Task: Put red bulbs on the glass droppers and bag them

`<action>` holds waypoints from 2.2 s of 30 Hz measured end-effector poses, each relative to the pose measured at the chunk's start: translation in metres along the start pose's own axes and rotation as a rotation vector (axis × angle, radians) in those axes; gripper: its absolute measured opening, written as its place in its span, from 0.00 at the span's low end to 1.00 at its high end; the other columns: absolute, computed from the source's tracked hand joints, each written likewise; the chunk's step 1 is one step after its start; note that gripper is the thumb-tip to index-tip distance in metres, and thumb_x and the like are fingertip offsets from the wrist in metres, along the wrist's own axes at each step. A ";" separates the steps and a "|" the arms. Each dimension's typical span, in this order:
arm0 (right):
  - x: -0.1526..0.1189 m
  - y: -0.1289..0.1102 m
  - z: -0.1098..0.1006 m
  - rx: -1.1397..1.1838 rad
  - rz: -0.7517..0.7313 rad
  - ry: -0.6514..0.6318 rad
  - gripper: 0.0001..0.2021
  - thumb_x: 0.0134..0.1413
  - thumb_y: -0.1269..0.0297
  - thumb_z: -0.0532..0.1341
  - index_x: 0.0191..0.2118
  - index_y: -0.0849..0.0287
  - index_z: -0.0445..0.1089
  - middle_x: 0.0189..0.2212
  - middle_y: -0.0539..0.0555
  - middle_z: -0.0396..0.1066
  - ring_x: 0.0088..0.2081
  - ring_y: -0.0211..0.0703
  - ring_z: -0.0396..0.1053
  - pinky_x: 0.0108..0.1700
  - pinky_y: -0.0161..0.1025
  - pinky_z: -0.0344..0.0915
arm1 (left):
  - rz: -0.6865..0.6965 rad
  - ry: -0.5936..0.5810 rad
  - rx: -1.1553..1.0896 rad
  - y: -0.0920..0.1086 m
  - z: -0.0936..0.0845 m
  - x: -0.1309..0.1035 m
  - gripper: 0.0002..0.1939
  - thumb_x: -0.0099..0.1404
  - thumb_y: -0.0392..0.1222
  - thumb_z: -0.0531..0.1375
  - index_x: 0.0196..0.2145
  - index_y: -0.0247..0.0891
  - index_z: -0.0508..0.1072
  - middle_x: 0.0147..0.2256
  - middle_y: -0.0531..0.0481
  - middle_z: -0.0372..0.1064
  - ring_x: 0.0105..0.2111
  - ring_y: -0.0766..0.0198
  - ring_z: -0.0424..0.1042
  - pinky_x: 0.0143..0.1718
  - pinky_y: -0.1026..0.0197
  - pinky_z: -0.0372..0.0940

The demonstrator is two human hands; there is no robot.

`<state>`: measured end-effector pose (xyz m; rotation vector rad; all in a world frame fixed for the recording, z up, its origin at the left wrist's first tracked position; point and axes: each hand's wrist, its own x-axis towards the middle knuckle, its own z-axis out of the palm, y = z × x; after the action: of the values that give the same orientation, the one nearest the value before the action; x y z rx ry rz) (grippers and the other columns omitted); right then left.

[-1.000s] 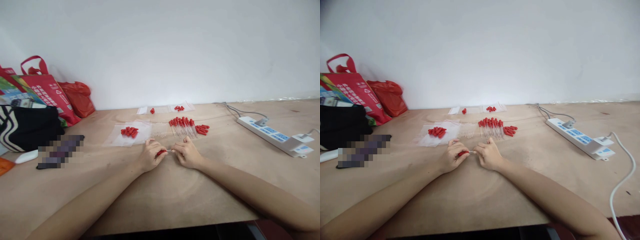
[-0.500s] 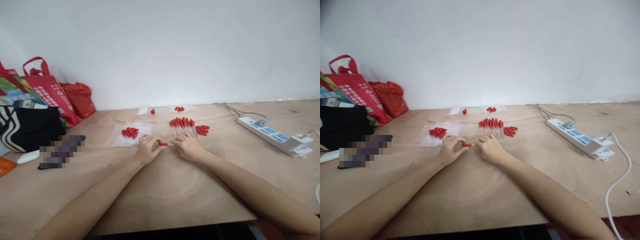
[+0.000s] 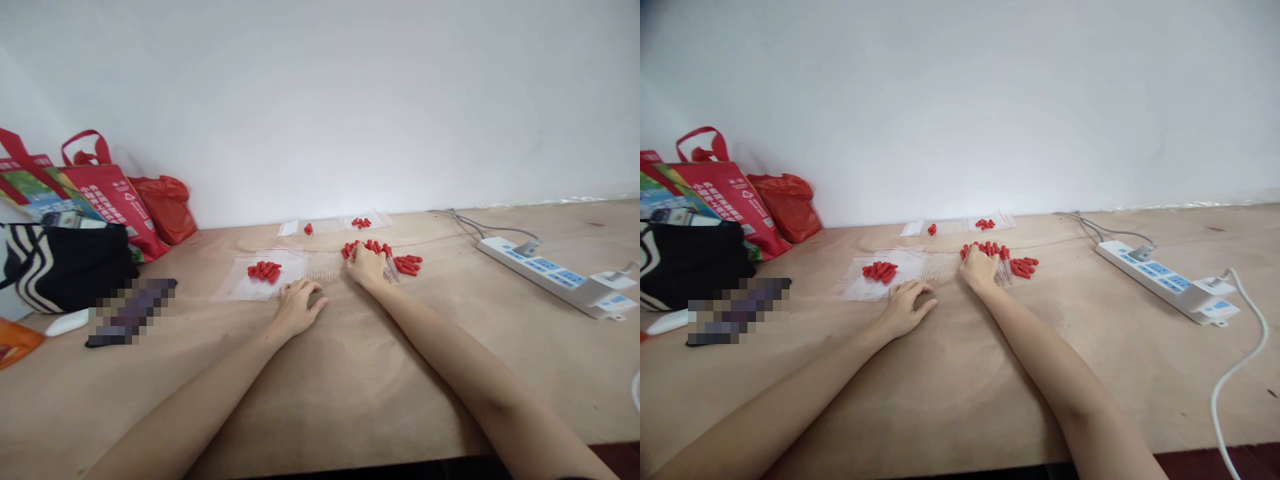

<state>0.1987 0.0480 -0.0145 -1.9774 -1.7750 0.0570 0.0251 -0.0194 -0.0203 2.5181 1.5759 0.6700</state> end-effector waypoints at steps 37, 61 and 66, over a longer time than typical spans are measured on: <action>-0.010 -0.022 0.009 -0.022 -0.052 -0.026 0.13 0.51 0.62 0.48 0.31 0.63 0.67 0.29 0.59 0.71 0.32 0.47 0.67 0.42 0.45 0.45 | -0.379 0.233 0.522 -0.067 -0.028 0.013 0.09 0.58 0.43 0.53 0.28 0.37 0.70 0.34 0.43 0.69 0.39 0.51 0.63 0.38 0.51 0.49; -0.076 0.055 -0.021 0.239 -0.711 0.024 0.07 0.56 0.68 0.50 0.34 0.59 0.65 0.30 0.52 0.69 0.31 0.38 0.63 0.37 0.39 0.48 | 0.169 0.037 -0.148 0.008 0.004 -0.007 0.07 0.62 0.39 0.53 0.31 0.38 0.70 0.33 0.51 0.69 0.35 0.62 0.67 0.38 0.58 0.59; -0.079 0.053 -0.024 0.261 -0.720 0.024 0.07 0.56 0.68 0.50 0.34 0.59 0.65 0.29 0.51 0.68 0.30 0.37 0.63 0.37 0.39 0.47 | 0.120 0.022 -0.144 0.012 0.002 -0.008 0.07 0.63 0.41 0.52 0.34 0.41 0.68 0.32 0.54 0.70 0.34 0.62 0.67 0.41 0.55 0.56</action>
<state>0.2433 -0.0373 -0.0351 -1.0778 -2.2235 0.0246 0.0330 -0.0322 -0.0210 2.5218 1.3381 0.7974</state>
